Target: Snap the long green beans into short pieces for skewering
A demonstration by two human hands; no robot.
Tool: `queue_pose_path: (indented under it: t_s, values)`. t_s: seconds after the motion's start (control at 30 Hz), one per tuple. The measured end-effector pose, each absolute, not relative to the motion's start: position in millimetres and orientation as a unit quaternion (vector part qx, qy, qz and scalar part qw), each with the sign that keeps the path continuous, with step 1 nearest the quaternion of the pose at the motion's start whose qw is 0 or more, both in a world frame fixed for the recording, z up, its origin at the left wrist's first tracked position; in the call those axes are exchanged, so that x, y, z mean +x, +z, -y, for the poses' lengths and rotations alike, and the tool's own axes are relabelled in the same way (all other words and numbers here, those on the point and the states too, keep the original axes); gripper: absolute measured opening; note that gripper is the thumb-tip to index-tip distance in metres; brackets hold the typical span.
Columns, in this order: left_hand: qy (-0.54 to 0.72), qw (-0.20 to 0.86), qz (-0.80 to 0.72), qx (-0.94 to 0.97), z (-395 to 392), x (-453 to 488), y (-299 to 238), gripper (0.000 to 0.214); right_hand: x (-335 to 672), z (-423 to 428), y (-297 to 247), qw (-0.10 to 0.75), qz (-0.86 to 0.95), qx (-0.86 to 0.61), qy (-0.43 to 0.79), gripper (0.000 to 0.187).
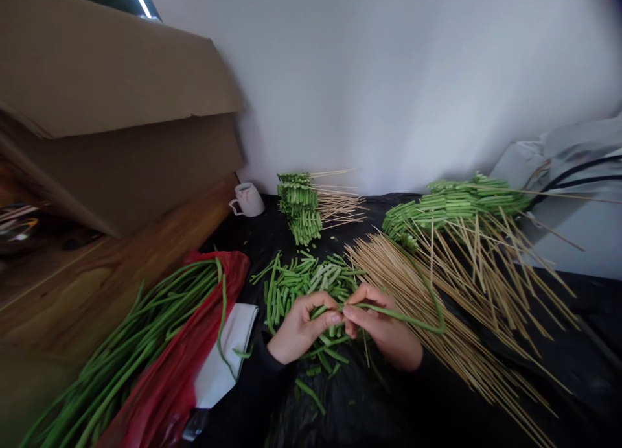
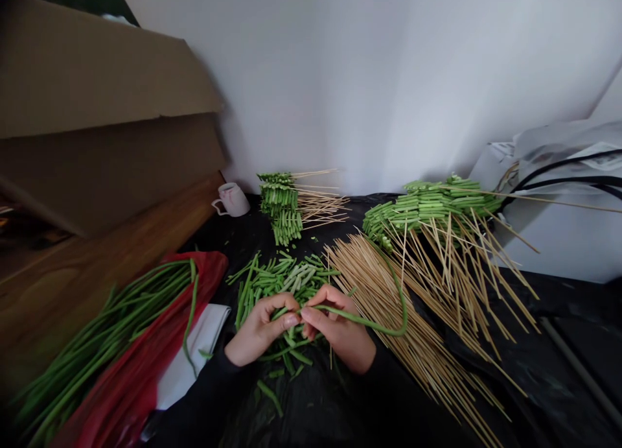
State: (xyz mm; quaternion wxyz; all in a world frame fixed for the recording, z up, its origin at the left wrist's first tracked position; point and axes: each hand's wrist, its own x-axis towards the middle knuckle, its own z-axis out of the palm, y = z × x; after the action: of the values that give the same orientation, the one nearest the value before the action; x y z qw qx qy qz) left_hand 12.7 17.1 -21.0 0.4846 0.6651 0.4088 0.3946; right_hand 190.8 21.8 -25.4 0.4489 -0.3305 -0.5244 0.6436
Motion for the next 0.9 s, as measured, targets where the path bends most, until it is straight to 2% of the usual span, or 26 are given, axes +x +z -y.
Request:
queue_pose_path:
  t_s: [0.17, 0.33, 0.47, 0.57, 0.7, 0.9]
  values:
    - [0.518, 0.571, -0.393, 0.501, -22.9, 17.0, -32.2, 0.033, 183.6, -19.3, -30.4, 0.486, 0.510, -0.332, 0.628, 0.021]
    - [0.614, 0.594, -0.346, 0.387, -30.3, 6.4, -21.3, 0.028, 185.3, -20.7, -28.6, 0.461, 0.523, -0.394, 0.599, 0.017]
    - [0.522, 0.615, -0.366, 0.464, -24.9, 3.8, -20.6, 0.027, 186.0, -20.5, -29.1, 0.442, 0.532, -0.416, 0.591, 0.017]
    - [0.434, 0.621, -0.366, 0.541, -20.2, 6.9, -26.7, 0.036, 184.1, -19.2, -28.7, 0.428, 0.536, -0.409, 0.602, 0.016]
    - [0.422, 0.637, -0.365, 0.532, -20.5, 6.5, -30.8, 0.037, 185.7, -20.0, -25.5, 0.414, 0.530, -0.383, 0.633, 0.016]
    - [0.381, 0.648, -0.382, 0.538, -22.4, 2.1, -27.8, 0.035, 194.0, -26.5, -24.8, 0.457, 0.513, -0.367, 0.627, 0.018]
